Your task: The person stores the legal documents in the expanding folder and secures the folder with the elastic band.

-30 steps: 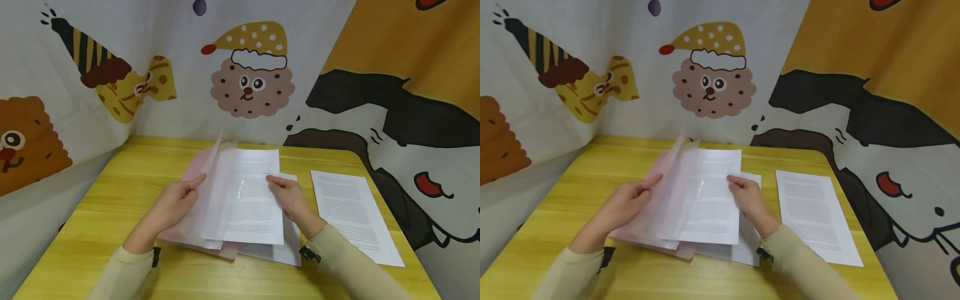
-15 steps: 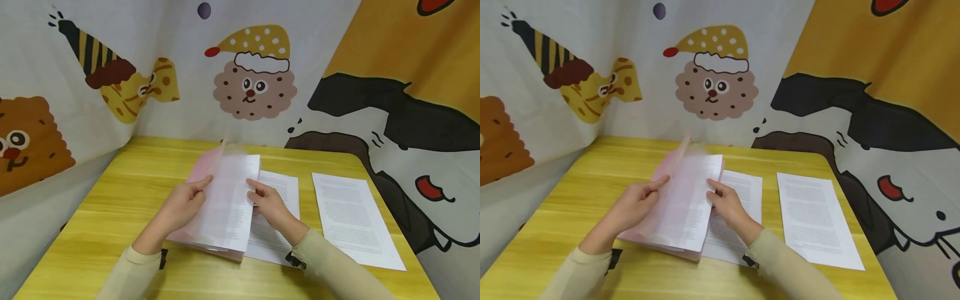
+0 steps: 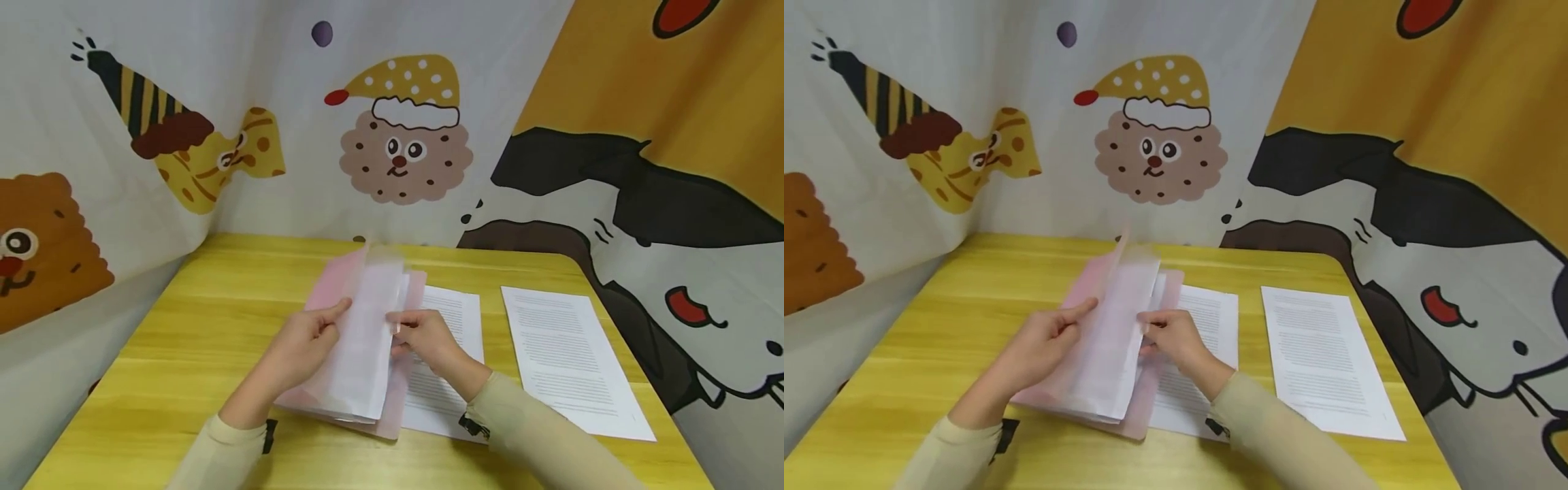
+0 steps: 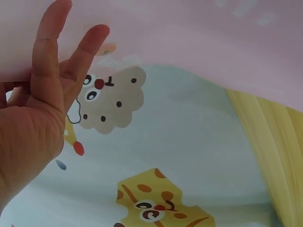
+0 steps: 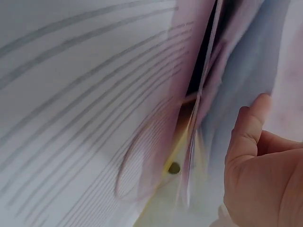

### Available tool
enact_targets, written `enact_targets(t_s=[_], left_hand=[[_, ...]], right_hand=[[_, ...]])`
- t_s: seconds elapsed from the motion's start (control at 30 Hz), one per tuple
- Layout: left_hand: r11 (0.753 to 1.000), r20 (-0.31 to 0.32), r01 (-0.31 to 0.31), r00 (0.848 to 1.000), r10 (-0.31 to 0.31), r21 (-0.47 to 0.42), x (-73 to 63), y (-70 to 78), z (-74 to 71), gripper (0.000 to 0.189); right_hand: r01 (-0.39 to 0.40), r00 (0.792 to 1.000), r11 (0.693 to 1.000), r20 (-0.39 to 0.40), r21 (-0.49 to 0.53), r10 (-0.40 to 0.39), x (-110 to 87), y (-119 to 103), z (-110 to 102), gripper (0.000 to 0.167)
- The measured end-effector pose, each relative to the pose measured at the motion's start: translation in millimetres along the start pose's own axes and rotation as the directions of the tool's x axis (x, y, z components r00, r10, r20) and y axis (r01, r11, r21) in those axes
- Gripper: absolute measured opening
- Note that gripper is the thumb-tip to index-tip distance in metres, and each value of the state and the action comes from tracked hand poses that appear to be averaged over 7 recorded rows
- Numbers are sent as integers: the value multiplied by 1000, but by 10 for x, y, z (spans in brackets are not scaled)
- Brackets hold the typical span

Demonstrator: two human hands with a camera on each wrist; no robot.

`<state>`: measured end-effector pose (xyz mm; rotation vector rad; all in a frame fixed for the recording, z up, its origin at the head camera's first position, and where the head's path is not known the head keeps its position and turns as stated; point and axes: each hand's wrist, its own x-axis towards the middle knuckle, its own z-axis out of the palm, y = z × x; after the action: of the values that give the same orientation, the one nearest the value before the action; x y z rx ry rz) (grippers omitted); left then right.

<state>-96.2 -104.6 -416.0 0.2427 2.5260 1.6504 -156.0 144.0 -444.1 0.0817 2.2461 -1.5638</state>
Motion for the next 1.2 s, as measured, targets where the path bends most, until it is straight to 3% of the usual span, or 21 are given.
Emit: enact_targets(t_s=[0.13,0.23,0.37,0.43,0.47,0.53,0.63,0.7,0.77,0.83,0.93,1.2], left_hand=[[1000,-4,11,1000,-11,13,-16,17,20,50],[1000,-10,25,1000,-25,2,-22,14,25,50],[999,-4,28,1000,-28,-28,-6,-3,42,50],[999,3,25,1000,-24,-37,5,-12,46,50],[999,6,22,1000,-22,-39,10,-15,48,50],[999,12,16,1000,-16,-39,16,-26,52,50],[999,21,21,1000,-20,-45,8,-43,54,50],[998,26,30,999,-29,-52,-5,-59,49,50],[998,26,39,999,-38,-55,-24,-73,35,50],[998,23,40,999,-39,-55,-36,-85,22,50],[998,22,35,999,-34,-47,-39,-99,17,50],[999,25,23,999,-23,-26,-14,-90,34,50]], right_hand=[[8,1000,1000,20,-10,-8,36,-24,124,32],[13,999,1000,46,5,-13,15,-28,80,34],[21,999,999,47,-30,-20,-64,9,-281,36],[41,999,988,3,-151,-41,-103,50,-593,37],[52,997,967,-34,-248,-62,-111,84,-780,38],[51,987,888,-111,-457,-113,-118,182,-1204,43],[-77,959,695,-245,-715,-145,-124,349,-1866,53],[-217,932,596,-346,-773,-110,-145,454,-2251,64],[-362,894,536,-446,-762,-30,-165,539,-2535,74],[-472,852,499,-521,-727,47,-196,611,-2736,83],[-561,808,489,-571,-668,147,-243,685,-2895,93],[-625,764,540,-582,-563,278,-293,805,-2965,112]])
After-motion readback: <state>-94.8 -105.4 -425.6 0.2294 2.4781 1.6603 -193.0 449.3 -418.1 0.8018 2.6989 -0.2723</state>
